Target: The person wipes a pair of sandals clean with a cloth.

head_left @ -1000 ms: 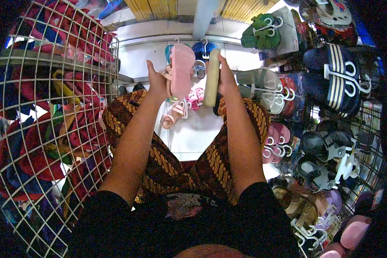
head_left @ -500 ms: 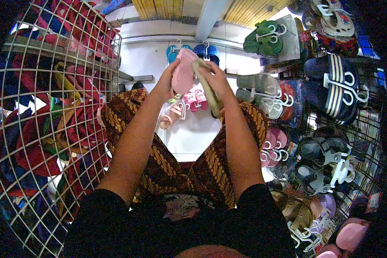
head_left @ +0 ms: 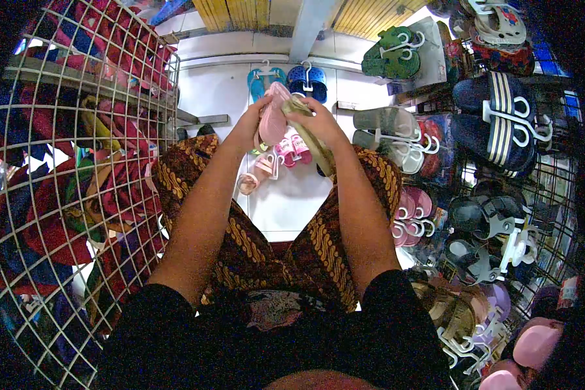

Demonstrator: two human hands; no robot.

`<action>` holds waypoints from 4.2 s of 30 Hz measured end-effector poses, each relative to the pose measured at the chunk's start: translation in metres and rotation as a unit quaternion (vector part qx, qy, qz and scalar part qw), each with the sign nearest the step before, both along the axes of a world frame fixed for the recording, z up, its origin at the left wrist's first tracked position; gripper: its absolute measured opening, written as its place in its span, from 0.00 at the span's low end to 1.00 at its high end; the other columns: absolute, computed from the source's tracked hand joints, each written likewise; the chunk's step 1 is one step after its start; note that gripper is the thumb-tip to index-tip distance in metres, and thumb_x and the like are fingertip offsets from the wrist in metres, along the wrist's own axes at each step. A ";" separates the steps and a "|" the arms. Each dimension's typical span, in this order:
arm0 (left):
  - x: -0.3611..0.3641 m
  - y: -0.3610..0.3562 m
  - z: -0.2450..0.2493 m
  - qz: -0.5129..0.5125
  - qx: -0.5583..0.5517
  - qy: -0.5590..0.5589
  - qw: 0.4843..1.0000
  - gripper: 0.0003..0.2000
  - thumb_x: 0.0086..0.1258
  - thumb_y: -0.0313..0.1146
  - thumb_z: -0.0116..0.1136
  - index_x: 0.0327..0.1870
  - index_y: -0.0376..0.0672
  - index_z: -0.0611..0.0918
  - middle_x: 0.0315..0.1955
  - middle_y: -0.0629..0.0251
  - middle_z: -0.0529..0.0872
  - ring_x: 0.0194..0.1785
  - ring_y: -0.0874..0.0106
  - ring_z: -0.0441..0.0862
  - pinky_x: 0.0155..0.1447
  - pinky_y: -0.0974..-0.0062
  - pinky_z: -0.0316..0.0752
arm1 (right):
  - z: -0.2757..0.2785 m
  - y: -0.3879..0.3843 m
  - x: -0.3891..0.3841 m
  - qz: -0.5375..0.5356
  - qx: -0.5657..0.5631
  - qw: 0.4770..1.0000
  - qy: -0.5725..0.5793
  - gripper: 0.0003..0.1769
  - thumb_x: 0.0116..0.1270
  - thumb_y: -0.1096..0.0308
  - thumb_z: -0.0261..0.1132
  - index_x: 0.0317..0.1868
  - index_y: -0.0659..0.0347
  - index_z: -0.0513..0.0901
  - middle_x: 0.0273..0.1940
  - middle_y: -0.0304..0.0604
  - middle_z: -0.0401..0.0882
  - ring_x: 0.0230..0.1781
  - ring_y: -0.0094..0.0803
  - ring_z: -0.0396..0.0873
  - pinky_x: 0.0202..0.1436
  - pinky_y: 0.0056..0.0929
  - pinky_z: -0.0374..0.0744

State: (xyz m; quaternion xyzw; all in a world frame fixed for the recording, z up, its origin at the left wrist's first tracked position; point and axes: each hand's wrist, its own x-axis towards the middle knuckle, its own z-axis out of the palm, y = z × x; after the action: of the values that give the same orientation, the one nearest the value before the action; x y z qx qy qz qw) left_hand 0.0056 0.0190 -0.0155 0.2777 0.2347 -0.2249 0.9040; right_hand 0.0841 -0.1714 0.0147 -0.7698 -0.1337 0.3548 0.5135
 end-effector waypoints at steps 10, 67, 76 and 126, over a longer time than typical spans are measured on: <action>0.001 -0.009 0.007 0.076 0.036 -0.017 0.996 0.24 0.72 0.54 0.46 0.53 0.41 0.77 0.41 0.60 0.85 0.41 0.67 0.84 0.46 0.66 0.82 | 0.023 0.008 -0.007 0.054 0.047 0.997 0.016 0.30 0.59 0.62 0.74 0.60 0.60 0.75 0.50 0.41 0.78 0.48 0.27 0.77 0.53 0.25 0.77; -0.006 -0.028 0.008 0.058 0.485 -0.208 0.848 0.19 0.76 0.45 0.50 0.52 0.38 0.82 0.40 0.65 0.84 0.39 0.79 0.79 0.44 0.80 0.74 | 0.025 0.002 0.007 -0.073 -0.053 0.936 -0.339 0.33 0.50 0.54 0.76 0.55 0.58 0.78 0.46 0.55 0.79 0.48 0.52 0.79 0.53 0.42 0.78; -0.009 -0.027 0.032 -0.020 0.412 -0.161 0.897 0.18 0.75 0.42 0.51 0.50 0.36 0.82 0.37 0.66 0.84 0.38 0.78 0.79 0.44 0.80 0.74 | 0.024 -0.016 0.029 -0.167 -0.112 0.917 -0.344 0.31 0.51 0.52 0.76 0.53 0.60 0.81 0.45 0.52 0.84 0.45 0.44 0.83 0.52 0.37 0.79; 0.000 -0.010 0.030 0.017 -0.226 -0.090 0.970 0.29 0.73 0.47 0.49 0.66 0.31 0.65 0.52 0.44 0.79 0.50 0.59 0.83 0.51 0.66 0.83 | 0.027 -0.002 0.016 -0.255 0.186 0.949 0.018 0.22 0.67 0.50 0.65 0.53 0.55 0.76 0.43 0.37 0.77 0.41 0.25 0.76 0.41 0.24 0.76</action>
State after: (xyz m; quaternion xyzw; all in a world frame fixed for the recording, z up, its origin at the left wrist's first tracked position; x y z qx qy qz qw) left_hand 0.0055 0.0093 0.0150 0.0818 0.0999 -0.2304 0.9645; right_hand 0.1005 -0.1735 0.0415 -0.6622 0.0126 0.1947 0.7235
